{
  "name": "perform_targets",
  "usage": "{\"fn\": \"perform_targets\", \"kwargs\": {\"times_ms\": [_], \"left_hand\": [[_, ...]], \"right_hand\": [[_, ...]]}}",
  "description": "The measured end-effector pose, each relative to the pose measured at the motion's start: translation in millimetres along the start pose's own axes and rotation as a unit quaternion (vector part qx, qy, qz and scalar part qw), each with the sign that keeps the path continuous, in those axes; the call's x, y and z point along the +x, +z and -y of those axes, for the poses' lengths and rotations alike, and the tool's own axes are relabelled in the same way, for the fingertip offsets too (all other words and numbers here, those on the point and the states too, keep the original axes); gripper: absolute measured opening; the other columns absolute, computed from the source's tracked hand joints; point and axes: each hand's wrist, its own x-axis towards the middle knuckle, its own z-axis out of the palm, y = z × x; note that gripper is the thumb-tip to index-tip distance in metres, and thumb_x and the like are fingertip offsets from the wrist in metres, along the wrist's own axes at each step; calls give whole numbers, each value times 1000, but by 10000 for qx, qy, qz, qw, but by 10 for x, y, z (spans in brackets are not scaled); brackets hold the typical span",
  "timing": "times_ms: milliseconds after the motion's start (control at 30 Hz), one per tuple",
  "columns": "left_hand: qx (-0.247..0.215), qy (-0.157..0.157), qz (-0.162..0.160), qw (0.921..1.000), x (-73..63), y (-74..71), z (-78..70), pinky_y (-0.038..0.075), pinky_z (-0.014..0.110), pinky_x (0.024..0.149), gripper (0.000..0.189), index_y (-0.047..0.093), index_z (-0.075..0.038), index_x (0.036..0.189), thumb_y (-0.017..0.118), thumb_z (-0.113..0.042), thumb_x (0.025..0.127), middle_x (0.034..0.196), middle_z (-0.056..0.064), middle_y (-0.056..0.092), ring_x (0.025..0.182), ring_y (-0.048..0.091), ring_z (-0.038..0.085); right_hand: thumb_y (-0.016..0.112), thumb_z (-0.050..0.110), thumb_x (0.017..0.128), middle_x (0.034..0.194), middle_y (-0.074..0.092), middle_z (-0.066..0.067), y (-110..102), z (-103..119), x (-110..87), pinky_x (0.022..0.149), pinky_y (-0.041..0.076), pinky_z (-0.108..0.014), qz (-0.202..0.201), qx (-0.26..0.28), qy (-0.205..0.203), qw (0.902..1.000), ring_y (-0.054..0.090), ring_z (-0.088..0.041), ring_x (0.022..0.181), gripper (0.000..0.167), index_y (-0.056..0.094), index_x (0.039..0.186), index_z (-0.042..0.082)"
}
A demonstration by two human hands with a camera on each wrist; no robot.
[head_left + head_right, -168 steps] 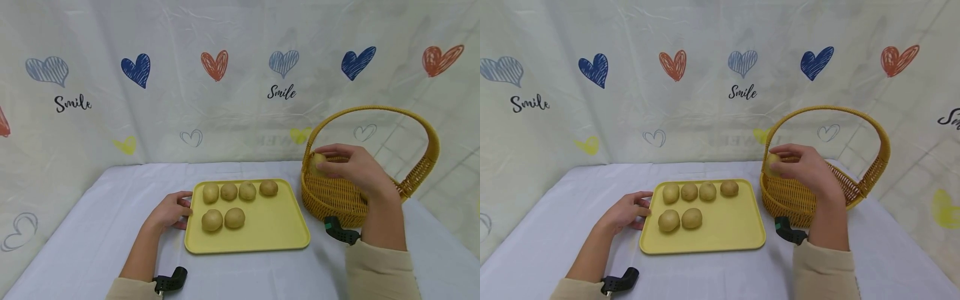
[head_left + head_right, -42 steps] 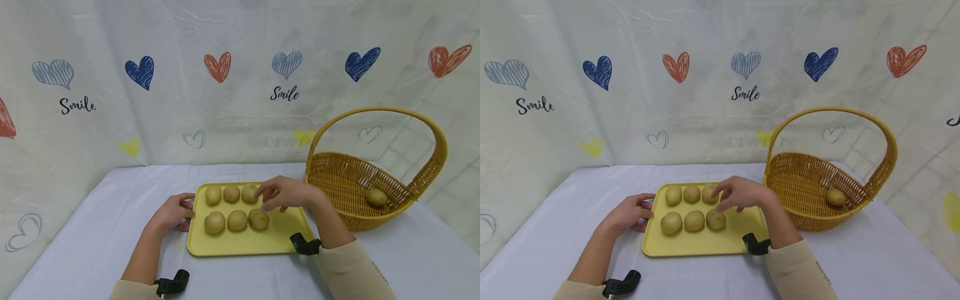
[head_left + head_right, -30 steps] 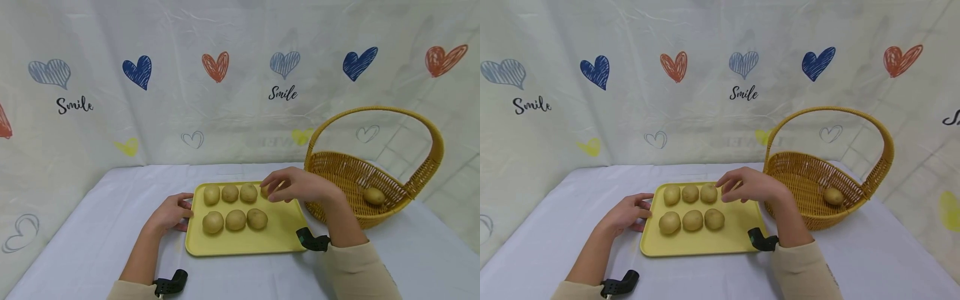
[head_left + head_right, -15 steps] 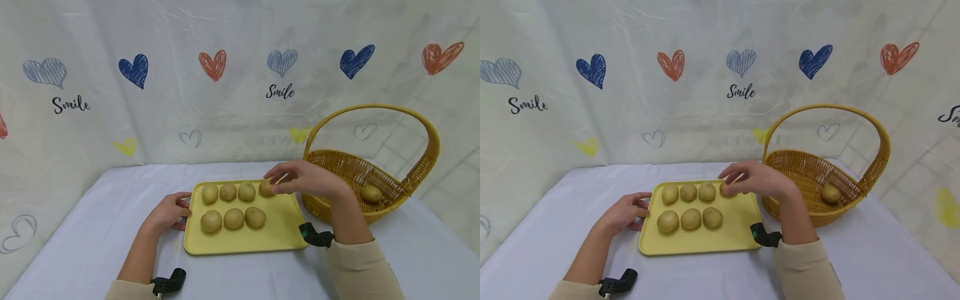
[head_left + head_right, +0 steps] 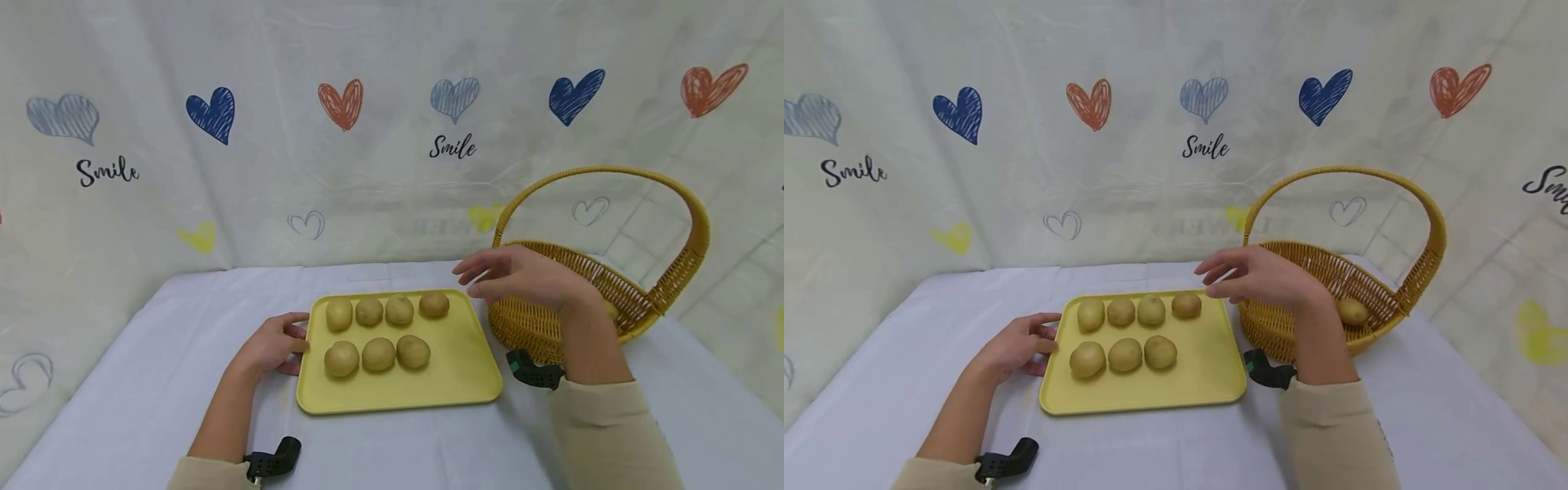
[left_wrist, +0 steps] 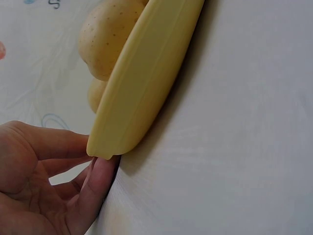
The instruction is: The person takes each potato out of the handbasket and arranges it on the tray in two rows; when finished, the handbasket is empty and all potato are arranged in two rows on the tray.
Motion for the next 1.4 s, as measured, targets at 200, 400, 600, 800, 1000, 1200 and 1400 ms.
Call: {"fn": "perform_targets", "kwargs": {"times_ms": [200, 400, 600, 800, 1000, 1200, 1400], "left_hand": [[-12, -7, -75, 10000, -59, -51, 69, 64, 37, 66, 66, 41, -5, 156, 64, 1, 95, 120, 16, 51, 94, 61, 22], [-60, -81, -96, 9999, -76, -35, 92, 64, 37, 67, 65, 42, -6, 156, 64, 1, 95, 121, 16, 52, 92, 61, 22], [-45, -5, -8, 10000, -36, 10, 75, 64, 36, 65, 66, 42, -5, 155, 64, 2, 94, 118, 15, 51, 91, 61, 22], [-59, -64, -28, 10000, -53, -21, 74, 64, 36, 65, 66, 41, -4, 156, 64, 2, 94, 119, 15, 50, 91, 60, 22], [-117, -21, -42, 9999, -58, -31, 76, 64, 36, 65, 67, 41, -4, 156, 64, 2, 93, 118, 15, 51, 90, 61, 21], [-108, -54, -33, 9999, -47, -38, 68, 64, 36, 65, 67, 41, -5, 156, 64, 2, 93, 119, 15, 50, 90, 61, 22], [-69, -86, -62, 9999, -52, -50, 46, 63, 36, 65, 67, 42, -5, 156, 64, 2, 93, 119, 15, 51, 90, 59, 22]], "right_hand": [[73, 32, 96, 131, 68, -7, -43, 4, 46, 98, 56, -37, 90, -45, 18, 9999, 66, -24, 115, 38, 68, 132, 18], [72, 32, 97, 132, 69, -4, -163, 25, 33, 98, 56, -36, 92, -213, 323, 9992, 67, -22, 117, 37, 68, 132, 21], [70, 34, 98, 135, 67, -9, -342, -23, -65, 99, 58, -42, 185, -366, 619, 9972, 66, -21, 118, 41, 65, 135, 17], [71, 40, 97, 141, 63, -10, -539, -83, -54, 98, 59, -43, 327, -547, 969, 9933, 64, -24, 122, 51, 62, 140, 14], [70, 44, 97, 147, 58, -13, -731, -187, -47, 97, 60, -45, 357, -882, 1388, 9857, 60, -30, 128, 59, 58, 145, 11], [70, 46, 97, 150, 53, -22, -852, -358, -43, 95, 61, -45, 435, -768, 1949, 9768, 59, -34, 129, 67, 53, 148, 6], [66, 45, 99, 150, 49, -27, -964, -569, -25, 92, 62, -46, 496, -521, 2621, 9624, 53, -44, 133, 71, 46, 152, 3]]}}
